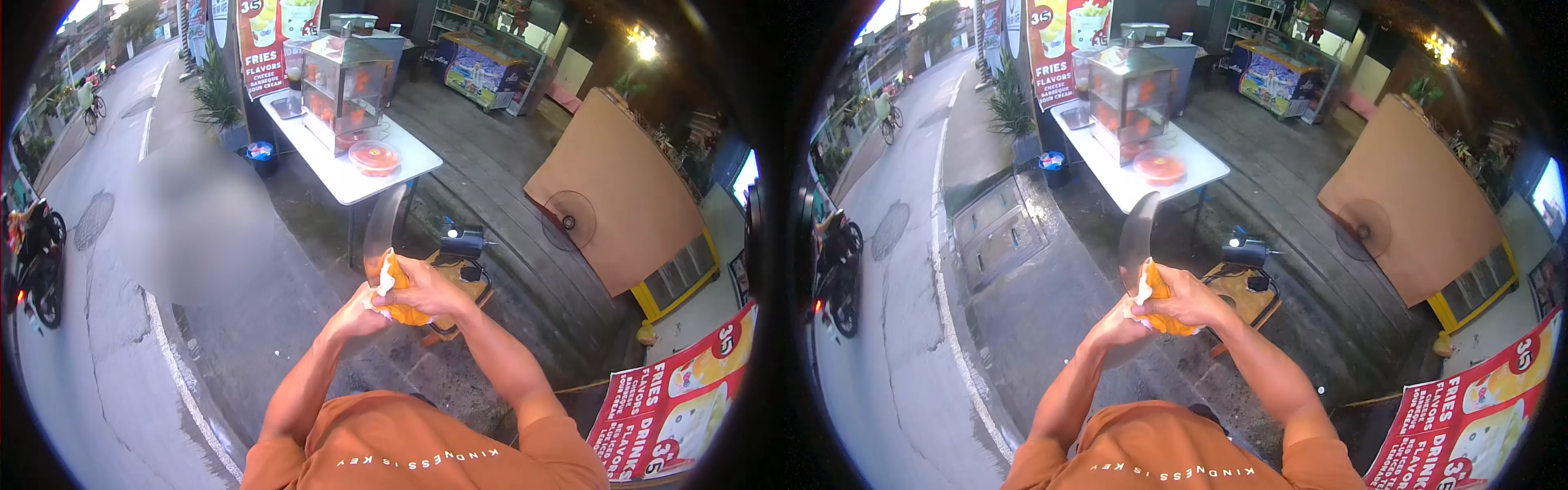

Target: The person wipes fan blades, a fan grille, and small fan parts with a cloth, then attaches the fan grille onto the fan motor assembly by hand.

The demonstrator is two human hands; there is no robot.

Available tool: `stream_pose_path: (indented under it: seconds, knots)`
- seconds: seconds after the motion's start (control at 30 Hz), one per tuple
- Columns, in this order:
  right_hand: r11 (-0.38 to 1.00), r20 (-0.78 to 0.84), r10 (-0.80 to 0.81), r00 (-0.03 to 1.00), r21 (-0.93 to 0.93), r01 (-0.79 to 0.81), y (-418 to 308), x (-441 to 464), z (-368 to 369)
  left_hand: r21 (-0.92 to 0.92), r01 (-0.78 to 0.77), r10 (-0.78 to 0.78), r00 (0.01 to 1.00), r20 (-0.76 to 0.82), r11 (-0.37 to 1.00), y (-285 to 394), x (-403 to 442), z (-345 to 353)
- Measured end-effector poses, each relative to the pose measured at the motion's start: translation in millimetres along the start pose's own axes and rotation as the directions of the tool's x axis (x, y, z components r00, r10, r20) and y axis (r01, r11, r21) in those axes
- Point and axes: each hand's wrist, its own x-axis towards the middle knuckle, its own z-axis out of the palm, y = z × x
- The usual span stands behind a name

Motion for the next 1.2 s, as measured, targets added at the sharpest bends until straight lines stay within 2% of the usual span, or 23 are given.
stream_pose_path:
  seconds: [0.07, 0.17, 0.3, 0.33, 0.43, 0.5, 0.6, 0.63, 0.67, 0.7, 0.73, 0.77, 0.8, 0.83, 0.9, 0.93, 0.97, 1.03, 1.07, 1.1, 1.13, 1.17, 1.2]
  knots:
    - [0.993, -0.017, -0.042, 0.999, 0.114, 0.044, 7, 1, 3, 0.073, 0.079, -0.086, 0.991, 0.103, 0.994, -5, 0, 0]
    - [0.810, -0.088, 0.010, 0.996, 0.584, 0.044, 19, 11, 8, 0.011, 0.160, -0.158, 0.955, 0.250, 0.987, 5, 6, 6]
    - [0.745, -0.297, 0.036, 0.954, 0.644, 0.173, 1, 25, -16, -0.087, 0.094, -0.069, 0.966, 0.249, 0.992, 10, 13, 14]
    - [0.720, -0.341, 0.005, 0.940, 0.654, 0.233, -1, 30, -27, -0.121, 0.234, -0.179, 0.918, 0.355, 0.965, 16, 16, 13]
    - [0.600, -0.547, 0.154, 0.823, 0.714, 0.362, 2, 43, -52, 0.021, 0.205, -0.195, 0.890, 0.411, 0.979, 24, 24, 7]
    - [0.503, -0.634, 0.147, 0.759, 0.709, 0.495, 3, 40, -73, -0.027, 0.244, -0.207, 0.872, 0.443, 0.969, 20, 21, 3]
    - [0.510, -0.482, 0.065, 0.874, 0.769, 0.386, 0, 20, -63, -0.079, 0.249, -0.187, 0.871, 0.455, 0.965, 7, 13, -9]
    - [0.510, -0.270, -0.020, 0.963, 0.826, 0.242, 25, 13, -56, -0.150, 0.284, -0.180, 0.856, 0.485, 0.947, 7, 14, -14]
    - [0.643, -0.199, 0.064, 0.978, 0.758, 0.112, 44, 1, -40, -0.221, 0.318, -0.167, 0.842, 0.513, 0.922, 8, 18, -17]
    - [0.813, -0.120, 0.057, 0.991, 0.582, 0.024, 34, -6, -25, -0.154, 0.325, -0.232, 0.872, 0.431, 0.933, 35, 18, -21]
    - [0.857, -0.114, -0.092, 0.989, 0.496, 0.137, 26, -5, -3, -0.093, 0.262, -0.187, 0.856, 0.482, 0.961, 15, 25, -24]
    - [0.883, -0.103, -0.053, 0.993, 0.460, 0.095, 36, -3, 8, -0.033, 0.193, -0.145, 0.832, 0.535, 0.981, -6, 30, -26]
    - [0.861, -0.124, 0.008, 0.992, 0.505, 0.057, 45, -2, 9, -0.134, 0.248, -0.154, 0.860, 0.486, 0.959, -4, 32, -22]
    - [0.833, -0.146, 0.070, 0.987, 0.552, 0.022, 52, -3, 11, -0.078, 0.108, -0.072, 0.928, 0.366, 0.991, -2, 34, -17]
    - [0.783, -0.337, 0.085, 0.938, 0.605, 0.146, 64, -3, 8, 0.087, -0.162, 0.150, 0.980, 0.131, 0.983, 10, 39, -11]
    - [0.758, -0.421, 0.099, 0.902, 0.619, 0.206, 67, -5, 5, 0.409, 0.020, 0.048, 0.987, -0.156, 0.912, 20, 28, -7]
    - [0.735, -0.485, 0.085, 0.870, 0.620, 0.274, 63, -7, 0, 0.594, -0.002, 0.311, 0.854, -0.418, 0.805, 44, 20, 6]
    - [0.677, -0.611, 0.061, 0.790, 0.607, 0.417, 44, -13, -9, 0.580, 0.037, 0.391, 0.704, -0.593, 0.814, 59, 5, 12]
    - [0.708, -0.660, 0.006, 0.751, 0.534, 0.462, 34, -17, -9, 0.377, 0.037, 0.261, 0.659, -0.705, 0.925, 32, -5, 18]
    - [0.756, -0.689, -0.093, 0.718, 0.421, 0.501, 29, -18, -7, -0.061, 0.055, -0.082, 0.731, -0.677, 0.997, 15, -7, 22]
    - [0.789, -0.702, -0.194, 0.685, 0.303, 0.534, 25, -17, -2, -0.484, 0.114, -0.381, 0.778, -0.499, 0.868, 4, -8, 24]
    - [0.805, -0.696, -0.298, 0.654, 0.185, 0.564, 23, -15, 3, -0.801, 0.194, -0.573, 0.791, -0.213, 0.566, -4, -10, 25]
    - [0.830, -0.624, -0.387, 0.679, 0.084, 0.551, 26, -16, 8, -0.857, 0.273, -0.531, 0.848, 0.001, 0.436, 27, -5, 23]
